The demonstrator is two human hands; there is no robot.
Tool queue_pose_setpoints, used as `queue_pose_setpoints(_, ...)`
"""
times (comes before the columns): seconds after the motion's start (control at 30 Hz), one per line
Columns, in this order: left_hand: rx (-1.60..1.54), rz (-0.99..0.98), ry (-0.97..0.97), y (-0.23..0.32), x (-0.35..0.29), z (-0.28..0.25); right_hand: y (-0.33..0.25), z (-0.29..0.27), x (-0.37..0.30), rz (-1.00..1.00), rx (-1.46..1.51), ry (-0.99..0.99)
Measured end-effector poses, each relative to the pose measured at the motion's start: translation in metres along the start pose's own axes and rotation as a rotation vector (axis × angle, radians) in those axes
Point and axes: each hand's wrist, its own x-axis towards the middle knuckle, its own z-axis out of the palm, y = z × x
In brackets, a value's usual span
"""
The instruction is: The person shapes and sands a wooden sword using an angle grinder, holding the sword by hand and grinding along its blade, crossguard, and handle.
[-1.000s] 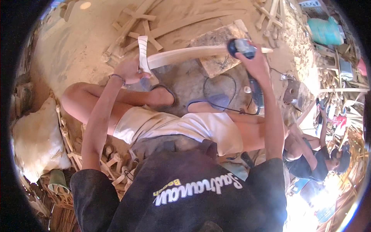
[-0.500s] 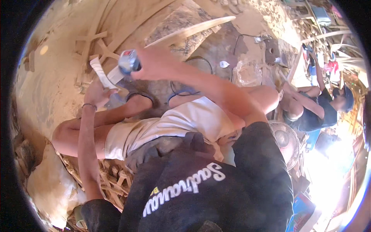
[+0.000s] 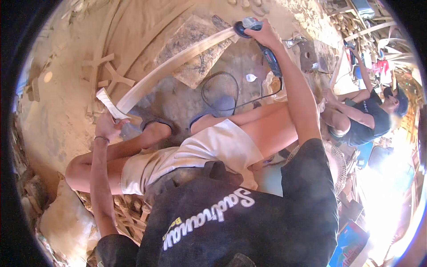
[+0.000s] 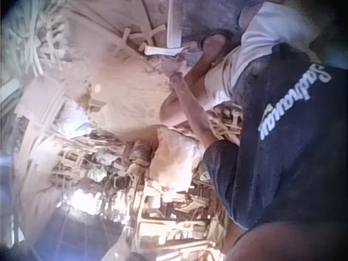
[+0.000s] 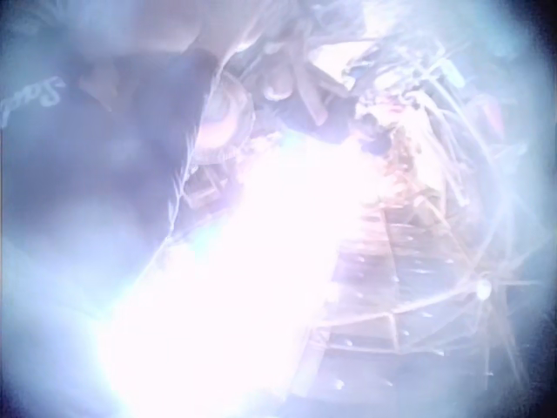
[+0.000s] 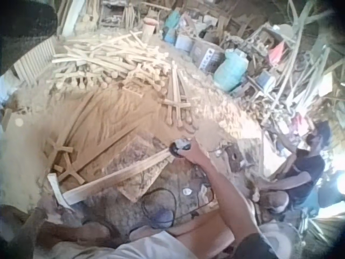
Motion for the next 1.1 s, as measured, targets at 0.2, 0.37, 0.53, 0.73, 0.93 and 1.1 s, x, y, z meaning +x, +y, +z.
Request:
queue_pose_setpoints(0.2,-0.294,0.106,0.137,-0.052,-0.026,0.005,-0.025,0.013,-0.032,-0.033,0.001,0.085)
queue_pose_setpoints(0.37,-0.122,0.043,-0.112,-0.062,-0.034,-0.025,-0.163,0.014,-0.143,-0.317,0.161,-0.270)
queue_pose_setpoints(0.53,-0.097,-0.063,-0.092,-0.088,-0.035,-0.007,-0.229,0.053,-0.175,-0.411,0.125,-0.420)
queue_pose_setpoints(0.73,-0.019,0.028,-0.038,-0.088,-0.030,-0.001,-0.172,0.051,-0.144,-0.344,0.031,-0.335)
queue_pose_setpoints(0.93,0.003,0.120,0.014,-0.091,-0.031,0.004,-0.110,0.017,-0.106,-0.205,-0.087,-0.084)
queue_pose_setpoints(1.1,0.010,0.135,0.012,-0.101,-0.026,0.009,-0.053,0.016,-0.073,-0.084,0.131,-0.049)
